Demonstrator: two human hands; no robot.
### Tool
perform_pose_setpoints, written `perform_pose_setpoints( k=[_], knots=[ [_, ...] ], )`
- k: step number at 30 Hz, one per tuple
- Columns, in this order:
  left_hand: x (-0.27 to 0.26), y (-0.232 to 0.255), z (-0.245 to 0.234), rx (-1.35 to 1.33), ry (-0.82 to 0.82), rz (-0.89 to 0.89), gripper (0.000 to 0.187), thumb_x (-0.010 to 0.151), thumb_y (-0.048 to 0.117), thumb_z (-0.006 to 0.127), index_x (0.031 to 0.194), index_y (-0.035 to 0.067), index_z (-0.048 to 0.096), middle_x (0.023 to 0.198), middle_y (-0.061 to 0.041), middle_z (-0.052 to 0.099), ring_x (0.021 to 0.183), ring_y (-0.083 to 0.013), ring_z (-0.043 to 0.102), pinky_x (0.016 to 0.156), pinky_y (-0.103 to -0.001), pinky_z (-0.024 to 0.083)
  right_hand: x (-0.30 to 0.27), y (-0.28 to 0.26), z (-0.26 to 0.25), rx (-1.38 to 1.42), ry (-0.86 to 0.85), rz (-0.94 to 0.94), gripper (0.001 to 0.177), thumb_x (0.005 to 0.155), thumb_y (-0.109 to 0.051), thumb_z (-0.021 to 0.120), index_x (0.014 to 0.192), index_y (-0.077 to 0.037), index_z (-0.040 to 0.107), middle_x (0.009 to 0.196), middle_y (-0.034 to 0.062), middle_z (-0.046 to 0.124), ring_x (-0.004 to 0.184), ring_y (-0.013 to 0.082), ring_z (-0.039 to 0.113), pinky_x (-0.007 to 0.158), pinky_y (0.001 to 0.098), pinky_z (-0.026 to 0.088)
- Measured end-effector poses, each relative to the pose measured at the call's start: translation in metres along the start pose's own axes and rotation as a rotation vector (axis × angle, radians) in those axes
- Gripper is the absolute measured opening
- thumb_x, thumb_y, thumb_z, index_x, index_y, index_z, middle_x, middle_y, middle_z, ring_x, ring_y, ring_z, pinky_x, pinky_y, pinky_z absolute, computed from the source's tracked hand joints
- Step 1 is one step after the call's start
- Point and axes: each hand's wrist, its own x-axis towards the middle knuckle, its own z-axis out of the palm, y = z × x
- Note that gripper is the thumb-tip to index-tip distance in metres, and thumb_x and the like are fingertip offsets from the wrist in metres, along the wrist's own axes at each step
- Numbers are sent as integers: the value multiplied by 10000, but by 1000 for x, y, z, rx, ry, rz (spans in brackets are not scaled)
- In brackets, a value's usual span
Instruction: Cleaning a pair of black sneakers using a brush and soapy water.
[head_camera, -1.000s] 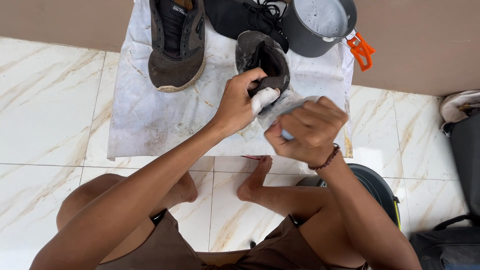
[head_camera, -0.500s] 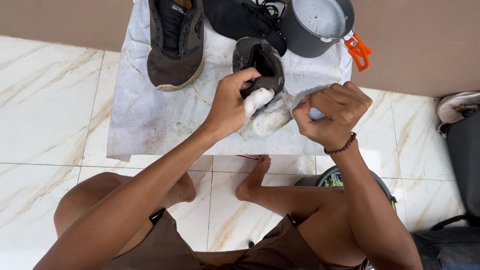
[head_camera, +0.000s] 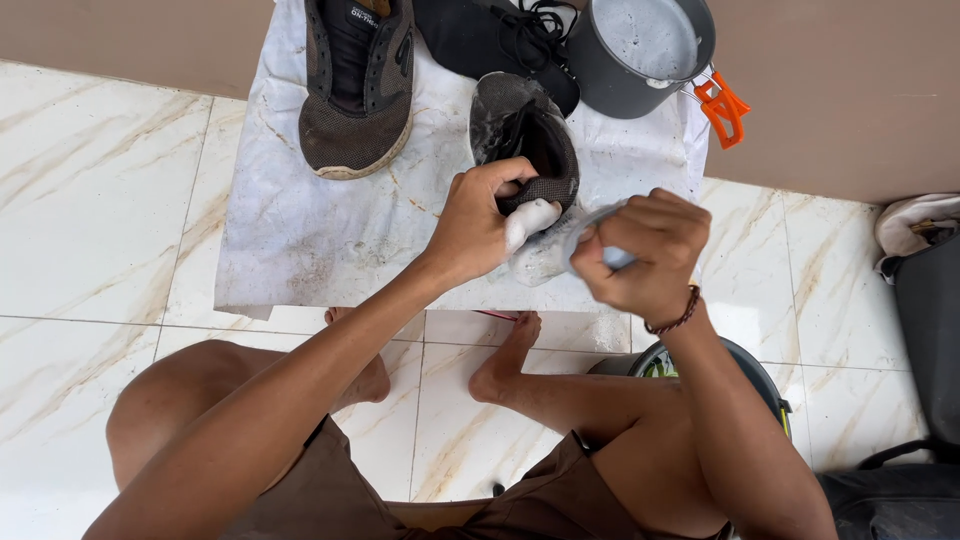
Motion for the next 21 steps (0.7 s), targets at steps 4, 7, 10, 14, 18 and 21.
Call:
perform_pose_setpoints(
  k=[4,7,10,14,18,21],
  knots=[
    [3,1,3,6,-21,27,47,952,134,770,980,112,800,743,-129,818,688,-165,683,645,-314,536,5,-14,2,-95,28,-49,416,924,-79,733,580,-175,520,475,-17,432,436,233,464,511,346,376],
    [-6,-6,3,-12,-22,-1,56,956,137,788,1001,106,795,783,-143,830,756,-159,677,679,-354,563,1,-72,36,-56,-30,-140,333,824,-76,706,545,-194,568,461,-51,474,420,158,464,514,316,380],
    [0,-18,-1,43,-11,44,58,980,190,771,965,135,781,754,-103,809,746,-87,602,671,-327,566,-6,-77,50,-94,0,-269,334,841,-63,670,562,-179,528,510,-40,408,473,147,393,537,320,365],
    [2,-21,-3,-25,18,-5,72,949,207,779,981,144,790,777,-72,808,769,-119,651,721,-309,557,14,-32,11,-85,-20,-152,358,887,-49,736,587,-162,578,497,-20,447,464,193,468,553,326,381],
    [5,-13,1,-25,49,23,56,930,189,764,951,142,786,752,-66,799,743,-114,631,703,-297,519,4,-14,2,-120,90,-110,459,953,-76,745,579,-174,498,501,-10,418,467,234,434,545,346,357],
    [4,-19,-1,-56,71,32,40,933,184,774,946,147,781,752,-60,795,761,-102,627,708,-293,514,10,-64,28,-107,67,-175,425,923,-89,707,544,-176,536,478,-23,457,456,188,425,562,335,378]
  ],
)
